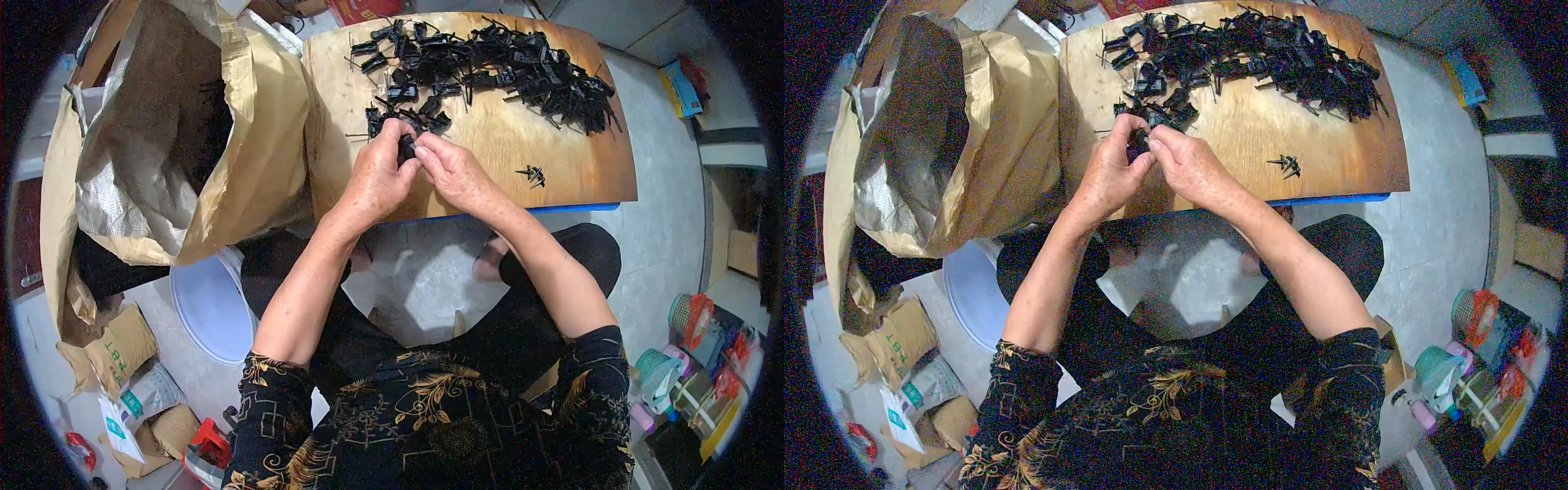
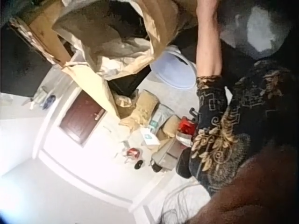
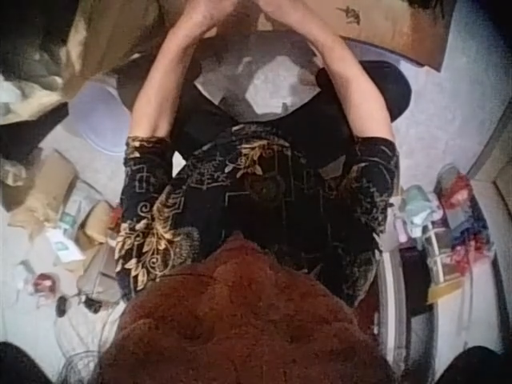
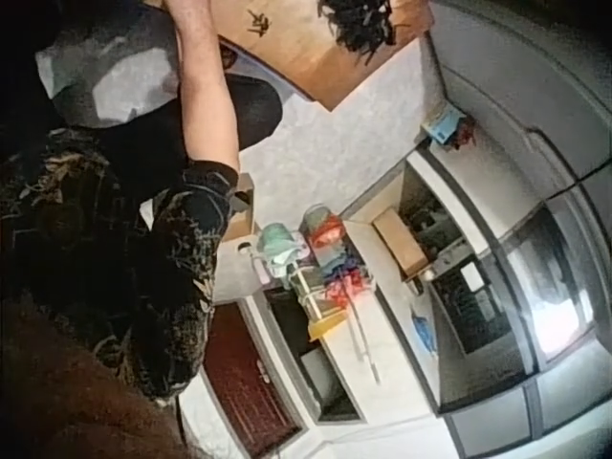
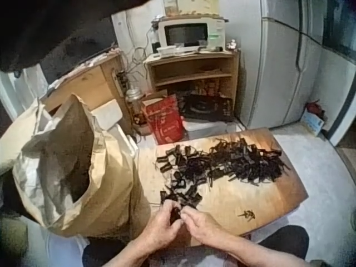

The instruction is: Assembling small black plastic components at a workstation.

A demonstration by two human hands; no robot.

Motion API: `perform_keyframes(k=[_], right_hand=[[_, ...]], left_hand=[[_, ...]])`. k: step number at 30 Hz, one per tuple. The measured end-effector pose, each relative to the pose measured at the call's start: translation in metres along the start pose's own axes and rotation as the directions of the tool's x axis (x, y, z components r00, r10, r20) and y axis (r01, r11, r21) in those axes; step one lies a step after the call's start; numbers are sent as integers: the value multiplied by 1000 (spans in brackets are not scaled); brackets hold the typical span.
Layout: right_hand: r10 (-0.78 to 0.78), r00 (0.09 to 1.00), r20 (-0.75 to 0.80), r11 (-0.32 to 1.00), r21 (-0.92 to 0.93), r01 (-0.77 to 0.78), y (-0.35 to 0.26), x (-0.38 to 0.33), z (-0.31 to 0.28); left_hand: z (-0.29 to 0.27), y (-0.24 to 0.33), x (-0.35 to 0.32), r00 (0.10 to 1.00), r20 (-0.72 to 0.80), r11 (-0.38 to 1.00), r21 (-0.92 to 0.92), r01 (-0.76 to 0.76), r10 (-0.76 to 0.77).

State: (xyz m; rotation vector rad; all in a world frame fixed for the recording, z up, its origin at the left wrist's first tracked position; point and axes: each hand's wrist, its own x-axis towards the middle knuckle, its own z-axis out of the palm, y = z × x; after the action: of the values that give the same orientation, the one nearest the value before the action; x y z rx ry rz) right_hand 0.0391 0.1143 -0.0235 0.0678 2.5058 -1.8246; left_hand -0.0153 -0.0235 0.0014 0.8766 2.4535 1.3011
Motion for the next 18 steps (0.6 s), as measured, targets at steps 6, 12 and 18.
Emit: perform_keyframes(k=[6, 12, 18], right_hand=[[-125, 989, -76, 992, -39, 122, 6, 3, -1], [-22, 997, -77, 966, 255, 41, 2, 1, -16], [52, 998, 32, 892, 447, -61, -11, -18, -30]], left_hand=[[2, 14, 1, 998, -46, 999, 8, 54, -53], [-2, 22, 8, 968, 42, 808, -542, 229, -247], [-10, 22, 2, 933, 269, 479, -803, 354, -239]])
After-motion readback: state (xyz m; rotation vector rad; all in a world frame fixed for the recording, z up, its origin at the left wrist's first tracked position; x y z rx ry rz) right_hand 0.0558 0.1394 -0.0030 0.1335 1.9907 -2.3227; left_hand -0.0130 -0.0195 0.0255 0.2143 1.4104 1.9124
